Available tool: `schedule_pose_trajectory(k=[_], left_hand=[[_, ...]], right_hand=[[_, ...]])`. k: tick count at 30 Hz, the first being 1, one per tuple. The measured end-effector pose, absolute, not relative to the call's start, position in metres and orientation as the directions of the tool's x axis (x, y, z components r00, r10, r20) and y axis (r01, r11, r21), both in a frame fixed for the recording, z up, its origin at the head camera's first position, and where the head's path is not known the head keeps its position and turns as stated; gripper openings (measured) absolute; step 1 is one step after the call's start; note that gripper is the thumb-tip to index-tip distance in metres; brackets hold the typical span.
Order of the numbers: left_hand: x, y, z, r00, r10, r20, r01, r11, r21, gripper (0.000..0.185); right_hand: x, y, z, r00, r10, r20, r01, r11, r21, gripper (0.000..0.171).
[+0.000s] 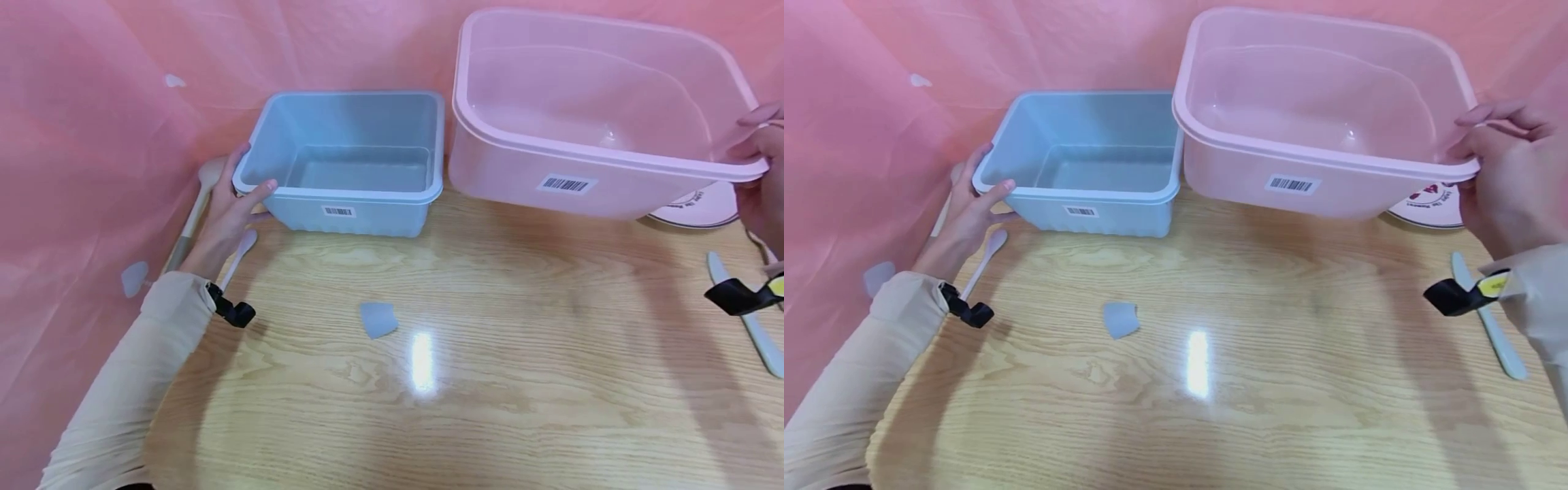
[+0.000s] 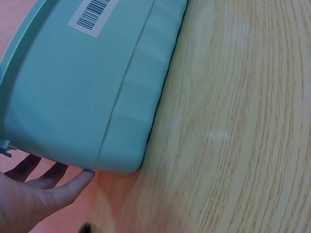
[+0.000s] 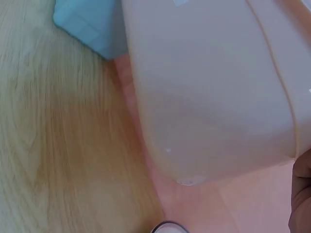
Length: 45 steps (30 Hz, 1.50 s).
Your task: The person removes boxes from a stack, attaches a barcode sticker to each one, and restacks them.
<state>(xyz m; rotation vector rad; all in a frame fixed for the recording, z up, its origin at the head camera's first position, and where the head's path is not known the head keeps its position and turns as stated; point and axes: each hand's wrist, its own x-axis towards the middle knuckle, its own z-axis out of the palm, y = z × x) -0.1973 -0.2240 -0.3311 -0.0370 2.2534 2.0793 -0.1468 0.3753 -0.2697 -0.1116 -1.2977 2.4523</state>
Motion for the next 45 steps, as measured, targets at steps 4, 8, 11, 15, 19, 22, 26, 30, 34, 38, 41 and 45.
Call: schedule_pose_trajectory(k=[4,8,11,15,19,22,26,30,34,38,41,45], left_hand=[[-0.201,-0.220,-0.332,-0.996,0.041,-0.077,-0.074,0.074,0.995,0.078],[-0.203,-0.217,-0.331,-0.997,0.033,-0.075,-0.073,0.065,0.995,0.079],[-0.203,-0.218,-0.331,-0.997,0.026,-0.077,-0.075,0.066,0.995,0.079],[-0.201,-0.221,-0.332,-0.997,0.014,-0.076,-0.075,0.068,0.995,0.078],[-0.200,-0.223,-0.333,-0.997,0.008,-0.070,-0.070,0.071,0.995,0.078],[-0.200,-0.224,-0.333,-0.997,0.006,-0.074,-0.074,0.075,0.994,0.078],[-0.201,-0.225,-0.333,-0.998,0.009,-0.069,-0.068,0.089,0.994,0.078],[-0.203,-0.225,-0.333,-0.998,0.026,-0.065,-0.062,0.098,0.993,0.076],[-0.202,-0.226,-0.334,-0.997,0.023,-0.075,-0.072,0.094,0.993,0.076],[-0.202,-0.227,-0.334,-0.997,0.014,-0.071,-0.069,0.093,0.993,0.075],[-0.203,-0.226,-0.334,-0.997,0.014,-0.070,-0.069,0.084,0.994,0.075],[-0.203,-0.225,-0.335,-0.997,0.013,-0.071,-0.070,0.082,0.994,0.076]], right_hand=[[-0.146,0.370,-0.263,-0.934,0.335,0.123,-0.297,-0.537,-0.790,0.027],[-0.145,0.357,-0.255,-0.935,0.332,0.126,-0.284,-0.488,-0.825,0.029],[-0.147,0.342,-0.246,-0.930,0.356,0.089,-0.259,-0.466,-0.846,0.029],[-0.149,0.317,-0.233,-0.926,0.369,0.077,-0.242,-0.425,-0.872,0.027],[-0.150,0.292,-0.222,-0.924,0.373,0.088,-0.241,-0.386,-0.891,0.023],[-0.153,0.274,-0.215,-0.923,0.381,0.060,-0.223,-0.401,-0.888,0.022],[-0.159,0.251,-0.209,-0.930,0.366,0.028,-0.191,-0.418,-0.888,0.019],[-0.167,0.228,-0.204,-0.931,0.365,0.021,-0.186,-0.422,-0.887,0.018],[-0.174,0.204,-0.201,-0.942,0.334,0.027,-0.173,-0.416,-0.893,0.018],[-0.180,0.182,-0.202,-0.947,0.320,0.027,-0.155,-0.384,-0.910,0.018],[-0.186,0.168,-0.205,-0.948,0.317,0.034,-0.153,-0.361,-0.920,0.019],[-0.193,0.153,-0.210,-0.948,0.314,0.060,-0.163,-0.313,-0.936,0.019]])
